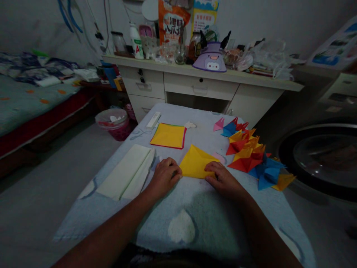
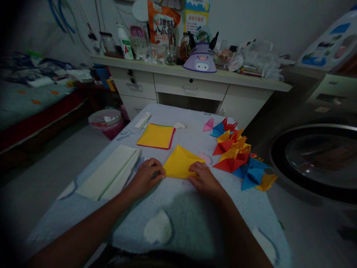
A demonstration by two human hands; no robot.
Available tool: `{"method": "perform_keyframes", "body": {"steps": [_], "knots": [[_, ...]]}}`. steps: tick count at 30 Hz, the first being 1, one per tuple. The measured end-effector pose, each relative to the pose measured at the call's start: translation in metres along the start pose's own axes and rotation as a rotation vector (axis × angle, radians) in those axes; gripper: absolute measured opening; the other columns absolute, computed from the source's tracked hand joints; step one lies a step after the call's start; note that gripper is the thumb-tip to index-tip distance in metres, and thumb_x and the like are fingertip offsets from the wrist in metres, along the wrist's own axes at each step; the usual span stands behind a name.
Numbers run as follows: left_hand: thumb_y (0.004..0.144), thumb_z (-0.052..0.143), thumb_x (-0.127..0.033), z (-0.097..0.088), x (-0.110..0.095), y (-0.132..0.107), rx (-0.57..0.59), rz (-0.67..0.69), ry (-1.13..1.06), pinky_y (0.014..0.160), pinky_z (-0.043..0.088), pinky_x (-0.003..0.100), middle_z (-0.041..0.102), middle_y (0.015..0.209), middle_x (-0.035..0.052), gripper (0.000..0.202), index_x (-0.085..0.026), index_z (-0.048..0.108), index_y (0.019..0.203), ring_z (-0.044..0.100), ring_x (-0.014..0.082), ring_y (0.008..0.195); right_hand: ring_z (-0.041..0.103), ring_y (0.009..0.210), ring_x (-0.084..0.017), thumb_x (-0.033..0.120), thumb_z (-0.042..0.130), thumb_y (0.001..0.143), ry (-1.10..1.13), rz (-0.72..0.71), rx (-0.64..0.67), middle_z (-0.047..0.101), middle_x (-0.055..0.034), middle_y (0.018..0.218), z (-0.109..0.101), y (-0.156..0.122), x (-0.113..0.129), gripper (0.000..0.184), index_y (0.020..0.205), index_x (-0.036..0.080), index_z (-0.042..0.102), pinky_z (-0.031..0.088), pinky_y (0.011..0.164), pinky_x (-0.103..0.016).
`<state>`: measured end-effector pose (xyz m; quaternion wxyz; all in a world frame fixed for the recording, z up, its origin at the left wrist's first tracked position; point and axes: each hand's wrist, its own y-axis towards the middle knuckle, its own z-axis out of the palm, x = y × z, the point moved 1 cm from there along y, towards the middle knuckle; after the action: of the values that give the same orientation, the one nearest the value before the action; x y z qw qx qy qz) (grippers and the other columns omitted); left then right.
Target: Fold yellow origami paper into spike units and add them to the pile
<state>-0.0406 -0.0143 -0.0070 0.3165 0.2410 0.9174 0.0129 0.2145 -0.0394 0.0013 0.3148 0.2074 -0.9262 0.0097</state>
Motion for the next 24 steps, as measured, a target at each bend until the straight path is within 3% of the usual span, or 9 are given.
{"method": "perform_keyframes", "body": {"steps": [8,13,18,24], "knots": [[0.081,0.061,-0.017,-0.005,-0.003,-0.003,-0.012,0.062,0.023,0.083,0.038,0.037,0.056,0.091,0.0031,0.003,-0.019,0.063,0.079,0.051,0.0208,0.094,0.053,0.108,-0.024,0.022,0.061,0.083,0.04,-0.055,-0.014,0.063,-0.0087,0.11,-0.001,0.002,0.004,0.017,0.1,0.02,0.063,0.04,0.096,-0.042],[0.08,0.059,-0.017,-0.007,-0.004,-0.005,0.002,0.105,0.065,0.083,0.037,0.038,0.056,0.091,0.0034,0.005,-0.02,0.063,0.079,0.049,0.0215,0.094,0.05,0.115,-0.025,0.027,0.065,0.084,-0.042,-0.114,0.072,0.063,-0.0065,0.122,0.005,0.002,0.011,0.03,0.113,0.026,0.066,0.035,0.1,-0.046],[0.081,0.059,-0.018,-0.006,-0.003,-0.005,0.006,0.096,0.069,0.083,0.038,0.038,0.056,0.091,0.0037,0.005,-0.02,0.063,0.079,0.049,0.0219,0.094,0.052,0.11,-0.025,0.024,0.058,0.087,-0.096,-0.069,0.044,0.064,-0.0069,0.118,0.009,0.005,0.01,0.02,0.1,0.027,0.073,0.037,0.097,-0.049],[0.079,0.061,-0.018,-0.004,0.0,-0.006,0.007,0.062,0.046,0.083,0.038,0.038,0.057,0.091,0.0034,0.003,-0.02,0.064,0.079,0.05,0.0222,0.095,0.052,0.105,-0.024,0.029,0.055,0.089,-0.014,-0.011,0.0,0.062,-0.0064,0.109,0.008,0.005,0.004,0.018,0.091,0.025,0.073,0.039,0.095,-0.046]]}}
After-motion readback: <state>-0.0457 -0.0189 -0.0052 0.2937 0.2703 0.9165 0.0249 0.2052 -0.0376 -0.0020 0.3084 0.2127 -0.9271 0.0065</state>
